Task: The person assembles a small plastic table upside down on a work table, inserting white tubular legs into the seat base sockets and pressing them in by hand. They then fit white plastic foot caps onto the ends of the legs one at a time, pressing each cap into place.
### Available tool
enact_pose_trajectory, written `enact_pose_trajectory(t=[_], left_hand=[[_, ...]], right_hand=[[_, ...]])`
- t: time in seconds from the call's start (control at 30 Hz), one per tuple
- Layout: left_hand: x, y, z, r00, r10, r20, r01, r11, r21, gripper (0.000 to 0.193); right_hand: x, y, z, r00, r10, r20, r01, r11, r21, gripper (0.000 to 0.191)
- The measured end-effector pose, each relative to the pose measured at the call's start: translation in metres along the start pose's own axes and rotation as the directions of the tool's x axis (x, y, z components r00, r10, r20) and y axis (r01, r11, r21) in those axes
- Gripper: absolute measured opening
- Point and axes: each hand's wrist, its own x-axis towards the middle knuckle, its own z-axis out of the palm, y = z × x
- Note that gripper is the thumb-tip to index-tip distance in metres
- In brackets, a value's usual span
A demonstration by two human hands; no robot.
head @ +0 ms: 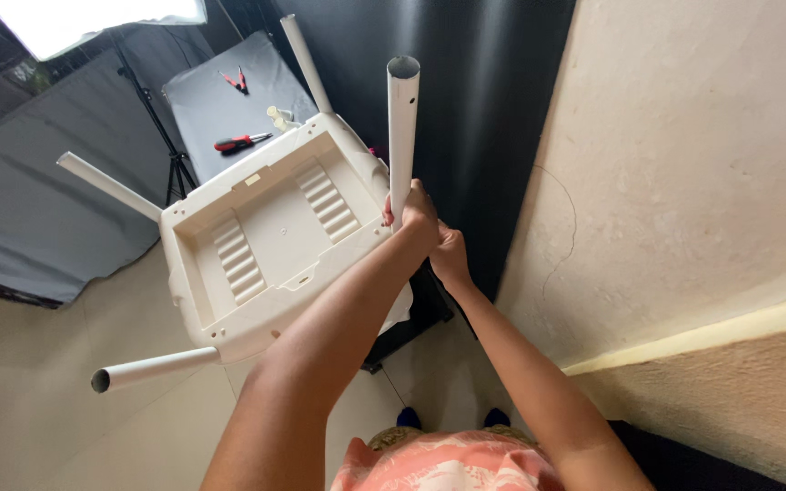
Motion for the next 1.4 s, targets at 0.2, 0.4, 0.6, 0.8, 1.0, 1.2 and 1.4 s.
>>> enact_pose_trajectory(t=[0.2,0.4,0.6,0.8,1.0,1.2,1.4], left_hand=[[0.002,-0.017,-0.004,0.996,-0.025,0.09,0.03,0.999,-0.046,0.029],[-0.011,-0.018,-0.006,0.998,-0.05,0.036,0.055,0.985,-0.163,0.037],[0.014,0.002,0.017,0.985,-0.101,-0.14,0.091,0.993,-0.077,0.015],[0.011,0.002,0.016,0.974,-0.155,-0.167,0.129,0.979,-0.158,0.011],[0.012,-0.006,0.008,0.942,-0.323,0.091,0.322,0.794,-0.516,0.022],[0.019,-0.001,0.015,0.967,-0.256,0.006,0.24,0.9,-0.363,0.025],[0.023,-0.004,0.016,0.982,-0.188,-0.005,0.179,0.946,-0.271,0.028]], right_hand=[[-0.005,-0.008,-0.003,0.995,0.078,0.058,-0.088,0.979,0.185,0.04],[-0.002,0.003,-0.003,0.989,0.126,0.071,-0.139,0.965,0.223,0.04],[-0.001,0.009,-0.003,0.987,0.155,0.048,-0.158,0.984,0.082,0.038],[0.001,0.006,-0.001,0.993,0.079,0.093,-0.087,0.992,0.09,0.038],[0.003,0.004,0.003,0.995,0.093,0.025,-0.09,0.992,-0.086,0.043],[0.004,0.006,0.002,0.995,0.065,0.076,-0.063,0.998,-0.021,0.041],[0.007,0.002,0.003,0.997,0.045,0.058,-0.042,0.998,-0.052,0.052]])
